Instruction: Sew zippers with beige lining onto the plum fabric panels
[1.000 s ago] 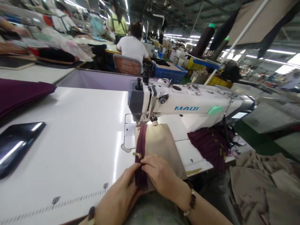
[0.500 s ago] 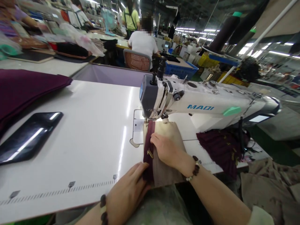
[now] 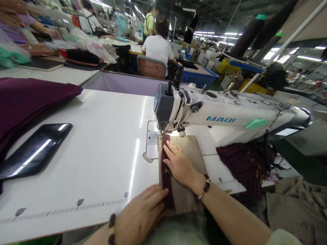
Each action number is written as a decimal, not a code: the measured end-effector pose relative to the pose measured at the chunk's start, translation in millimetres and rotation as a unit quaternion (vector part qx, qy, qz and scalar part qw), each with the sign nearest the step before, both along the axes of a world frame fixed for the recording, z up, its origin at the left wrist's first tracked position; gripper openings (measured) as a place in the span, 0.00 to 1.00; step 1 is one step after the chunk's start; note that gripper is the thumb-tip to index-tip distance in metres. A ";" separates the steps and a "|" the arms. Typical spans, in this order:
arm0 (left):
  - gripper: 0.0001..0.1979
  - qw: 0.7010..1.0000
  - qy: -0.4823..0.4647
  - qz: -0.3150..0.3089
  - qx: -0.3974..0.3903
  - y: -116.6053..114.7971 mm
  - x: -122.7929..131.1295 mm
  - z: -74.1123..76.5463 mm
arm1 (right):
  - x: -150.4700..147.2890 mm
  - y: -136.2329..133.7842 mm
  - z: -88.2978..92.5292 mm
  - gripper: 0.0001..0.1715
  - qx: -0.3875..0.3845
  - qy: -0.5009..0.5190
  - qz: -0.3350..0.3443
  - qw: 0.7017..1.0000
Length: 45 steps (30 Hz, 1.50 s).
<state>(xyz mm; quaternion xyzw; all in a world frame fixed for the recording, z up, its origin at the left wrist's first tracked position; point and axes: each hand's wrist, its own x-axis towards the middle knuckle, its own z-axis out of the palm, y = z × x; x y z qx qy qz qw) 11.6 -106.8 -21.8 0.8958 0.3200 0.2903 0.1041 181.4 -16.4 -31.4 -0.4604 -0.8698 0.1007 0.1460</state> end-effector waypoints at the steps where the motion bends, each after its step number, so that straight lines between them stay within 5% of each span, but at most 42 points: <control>1: 0.17 1.000 -0.007 -0.022 -0.009 -0.1 -0.2 4.7 | 1.7 -4.1 -0.1 0.26 -0.002 -0.007 0.005 1.000; 6: 0.17 0.995 -0.015 -0.079 -0.066 -0.9 0.4 20.2 | 6.8 -18.2 -0.8 0.26 0.010 -0.016 0.008 1.000; 16: 0.18 0.992 -0.007 -0.095 -0.088 -3.7 4.1 6.1 | 5.1 -18.2 2.9 0.27 -0.006 -0.013 0.005 1.000; 22: 0.15 0.992 0.001 -0.105 -0.069 -1.3 0.0 23.6 | 3.0 -16.9 7.7 0.26 -0.011 -0.014 -0.002 1.000; 27: 0.13 0.996 0.054 -0.027 -0.061 35.7 -13.0 32.2 | 2.5 -15.0 7.0 0.25 -0.010 -0.028 -0.005 1.000; 34: 0.10 0.986 0.165 0.031 0.019 109.3 -13.9 10.9 | 2.0 -16.1 7.4 0.28 -0.027 -0.058 0.001 0.998; 45: 0.16 0.973 0.226 0.045 0.026 121.5 -8.1 -2.7 | 4.1 -3.7 9.3 0.28 -0.044 -0.057 -0.008 0.997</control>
